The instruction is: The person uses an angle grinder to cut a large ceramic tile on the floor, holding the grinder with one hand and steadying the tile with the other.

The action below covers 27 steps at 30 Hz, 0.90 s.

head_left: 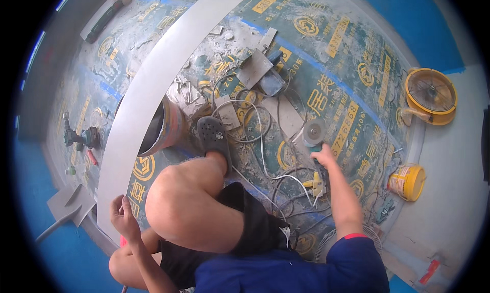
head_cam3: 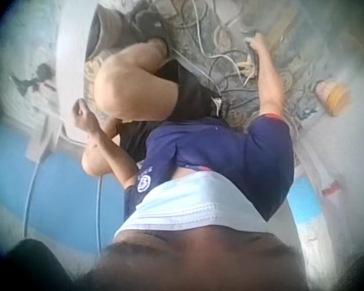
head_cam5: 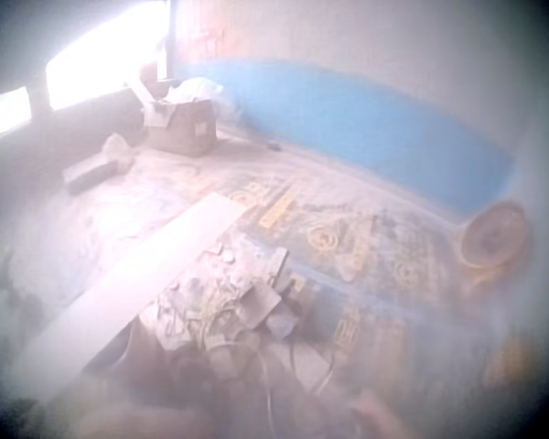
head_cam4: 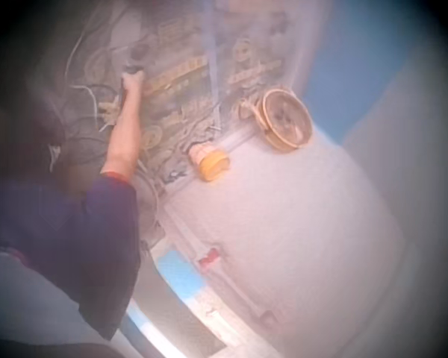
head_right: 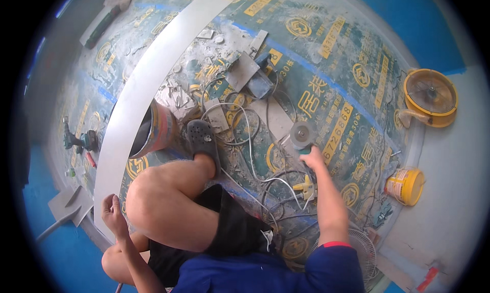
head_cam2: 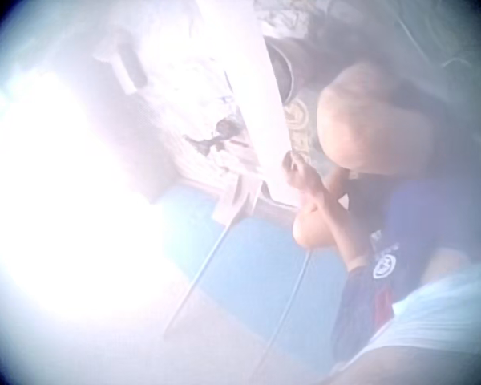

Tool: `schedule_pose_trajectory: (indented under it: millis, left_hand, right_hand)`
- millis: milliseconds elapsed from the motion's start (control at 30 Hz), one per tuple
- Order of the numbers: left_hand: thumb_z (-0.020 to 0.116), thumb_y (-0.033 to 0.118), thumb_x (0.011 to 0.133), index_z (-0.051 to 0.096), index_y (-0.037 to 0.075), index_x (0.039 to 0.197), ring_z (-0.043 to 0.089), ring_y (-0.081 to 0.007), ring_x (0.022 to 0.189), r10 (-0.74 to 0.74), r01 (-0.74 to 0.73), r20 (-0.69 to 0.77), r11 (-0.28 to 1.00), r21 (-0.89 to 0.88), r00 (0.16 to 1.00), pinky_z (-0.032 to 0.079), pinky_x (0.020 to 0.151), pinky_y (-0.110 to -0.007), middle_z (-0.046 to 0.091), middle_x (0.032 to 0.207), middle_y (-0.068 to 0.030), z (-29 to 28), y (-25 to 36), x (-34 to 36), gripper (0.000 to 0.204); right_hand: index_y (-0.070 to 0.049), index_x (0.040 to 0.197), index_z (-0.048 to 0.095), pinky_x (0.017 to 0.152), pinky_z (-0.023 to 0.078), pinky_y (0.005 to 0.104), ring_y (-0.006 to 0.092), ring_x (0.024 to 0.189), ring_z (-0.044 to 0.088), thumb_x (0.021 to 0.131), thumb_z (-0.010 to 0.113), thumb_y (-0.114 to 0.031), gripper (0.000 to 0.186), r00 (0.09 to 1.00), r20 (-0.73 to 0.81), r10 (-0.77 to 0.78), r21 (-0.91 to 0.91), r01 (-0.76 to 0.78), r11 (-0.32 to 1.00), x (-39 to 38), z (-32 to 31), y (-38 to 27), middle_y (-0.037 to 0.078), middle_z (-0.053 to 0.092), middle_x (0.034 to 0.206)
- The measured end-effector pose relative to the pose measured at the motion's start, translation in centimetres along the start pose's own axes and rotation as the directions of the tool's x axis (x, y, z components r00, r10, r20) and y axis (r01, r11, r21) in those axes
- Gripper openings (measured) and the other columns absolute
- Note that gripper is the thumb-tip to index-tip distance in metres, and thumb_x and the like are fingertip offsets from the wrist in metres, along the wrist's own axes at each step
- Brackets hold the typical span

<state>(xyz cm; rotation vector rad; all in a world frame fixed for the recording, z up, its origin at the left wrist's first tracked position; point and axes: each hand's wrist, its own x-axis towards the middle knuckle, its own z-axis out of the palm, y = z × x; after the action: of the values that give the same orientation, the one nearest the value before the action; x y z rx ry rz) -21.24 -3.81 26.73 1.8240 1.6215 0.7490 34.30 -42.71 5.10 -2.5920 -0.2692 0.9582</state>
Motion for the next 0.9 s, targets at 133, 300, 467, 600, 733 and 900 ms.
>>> schedule_pose_trajectory:
  millis: [133,300,467,600,733,900]
  left_hand:
    - [0.064,0.015,0.102,0.066,-0.003,0.105,0.059,-0.0102,0.079,-0.035,0.035,0.048,0.999,-0.011,0.998,0.051,0.072,-0.027,0.065,0.091,-0.0038,1.2,1.5,-0.3,0.019]
    - [0.063,0.013,0.102,0.066,-0.002,0.104,0.056,-0.0068,0.076,-0.035,0.039,0.075,0.998,-0.045,0.997,0.049,0.067,-0.024,0.063,0.087,-0.0014,1.0,1.0,-0.6,0.015]
    - [0.067,0.009,0.095,0.069,-0.003,0.103,0.064,-0.0141,0.084,-0.016,0.022,0.111,0.998,-0.052,0.994,0.053,0.076,-0.030,0.068,0.091,-0.0088,2.2,1.5,-1.2,0.014]
    - [0.065,0.013,0.097,0.068,-0.002,0.110,0.065,-0.0143,0.091,-0.066,0.272,0.495,0.894,-0.357,0.866,0.053,0.080,-0.031,0.070,0.100,-0.0075,6.4,3.8,-3.3,0.020]
    - [0.063,0.016,0.098,0.064,0.004,0.122,0.063,-0.0161,0.106,-0.019,0.648,0.718,0.446,-0.617,0.696,0.053,0.091,-0.036,0.067,0.117,-0.0070,13.8,1.5,-4.4,0.026]
    - [0.062,0.014,0.099,0.062,0.005,0.123,0.063,-0.0173,0.107,0.195,0.211,0.533,0.766,-0.607,0.823,0.050,0.097,-0.036,0.068,0.116,-0.0062,22.1,-3.3,-4.8,0.026]
  right_hand:
    - [0.000,0.133,0.053,0.104,0.046,0.0488,0.0430,0.125,0.053,0.068,0.080,-0.032,0.077,0.974,-0.178,-0.144,-0.205,0.106,0.973,0.5,2.5,1.8,0.024,0.053,0.135]
    - [0.001,0.136,0.049,0.106,0.044,0.0498,0.0446,0.127,0.051,0.070,0.082,-0.035,0.082,0.975,-0.178,-0.133,-0.183,0.100,0.978,-0.4,3.4,1.3,0.027,0.052,0.135]
    - [0.000,0.135,0.049,0.106,0.043,0.0503,0.0452,0.126,0.049,0.069,0.085,-0.038,0.084,0.945,-0.278,-0.174,-0.164,0.132,0.978,-2.5,2.9,2.4,0.028,0.051,0.134]
    - [0.001,0.137,0.048,0.107,0.042,0.0486,0.0428,0.124,0.050,0.076,0.080,-0.027,0.074,0.847,-0.499,-0.184,-0.171,0.112,0.979,-5.1,2.1,1.6,0.024,0.050,0.133]
    - [0.001,0.134,0.051,0.099,0.046,0.0461,0.0365,0.111,0.057,0.078,0.077,-0.021,0.065,0.875,-0.403,-0.269,-0.066,0.266,0.962,-9.7,2.0,-3.4,0.021,0.052,0.126]
    - [0.001,0.130,0.053,0.088,0.052,0.0400,0.0272,0.095,0.064,0.079,0.077,-0.019,0.060,0.900,-0.188,-0.393,0.148,0.421,0.895,-13.4,5.4,-8.1,0.018,0.053,0.123]
